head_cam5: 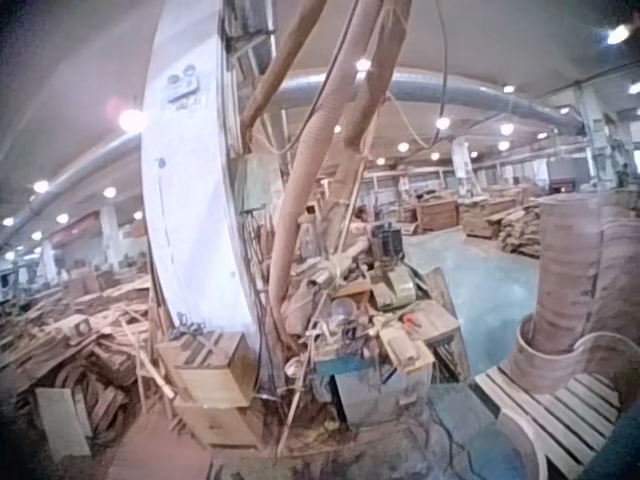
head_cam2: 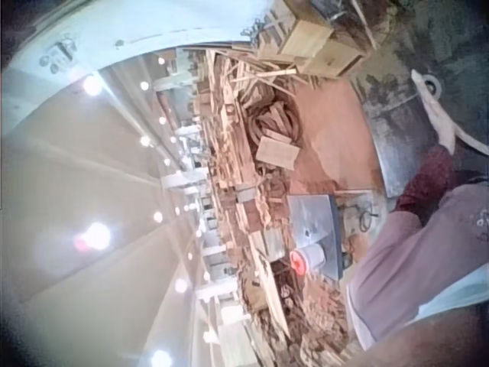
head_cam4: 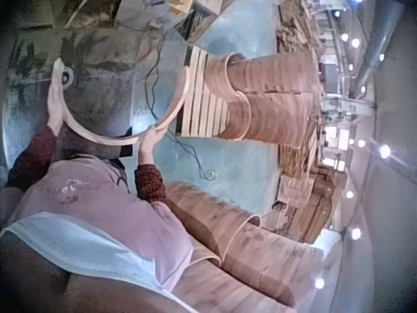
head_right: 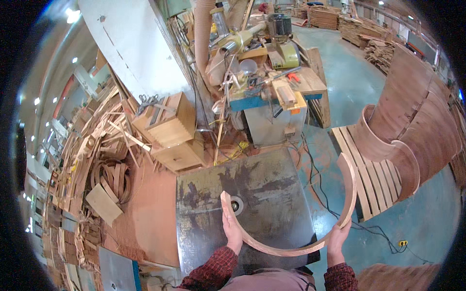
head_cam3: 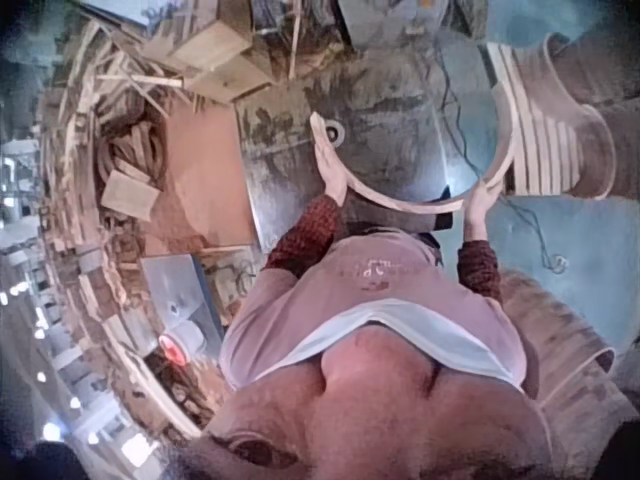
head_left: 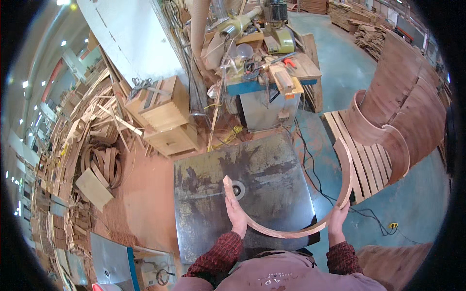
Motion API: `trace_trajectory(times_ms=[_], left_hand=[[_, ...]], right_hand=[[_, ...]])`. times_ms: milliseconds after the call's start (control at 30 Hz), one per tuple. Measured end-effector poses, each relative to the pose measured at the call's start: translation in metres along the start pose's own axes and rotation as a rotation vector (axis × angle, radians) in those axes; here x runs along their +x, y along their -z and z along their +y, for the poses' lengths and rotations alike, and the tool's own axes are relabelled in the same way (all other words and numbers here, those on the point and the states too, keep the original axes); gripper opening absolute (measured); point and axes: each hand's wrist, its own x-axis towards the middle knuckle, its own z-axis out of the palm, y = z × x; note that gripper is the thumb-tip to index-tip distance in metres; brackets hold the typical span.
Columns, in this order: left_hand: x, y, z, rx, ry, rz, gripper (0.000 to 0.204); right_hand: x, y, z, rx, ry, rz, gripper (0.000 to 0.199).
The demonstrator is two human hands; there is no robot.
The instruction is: The recorder is using a spindle shaper or similar vertical router machine to smooth or shape the edges of curved wooden furniture components.
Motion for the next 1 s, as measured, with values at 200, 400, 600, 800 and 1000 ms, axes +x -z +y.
trace_trajectory(times_ms=[200, 400, 600, 800, 1000], left_hand=[[0.013, -0.001, -0.005, -0.01, -0.005, -0.021, 0.052], [0.023, -0.003, 0.009, 0.015, -0.017, -0.033, 0.052], [0.037, -0.006, 0.004, -0.016, 0.007, -0.02, 0.05], [0.056, -0.009, -0.005, -0.026, -0.056, 0.018, 0.046], [0.076, -0.008, -0.009, -0.021, -0.002, 0.012, 0.046]], right_hand=[[0.004, -0.011, 0.007, 0.038, 0.033, 0.056, 0.073], [0.006, -0.02, 0.006, 0.059, -0.025, 0.034, 0.076], [0.011, -0.03, 0.015, 0.04, 0.017, 0.051, 0.079], [0.011, -0.045, 0.007, 0.046, -0.002, 0.06, 0.08], [0.008, -0.056, -0.003, 0.085, -0.021, 0.014, 0.08]])
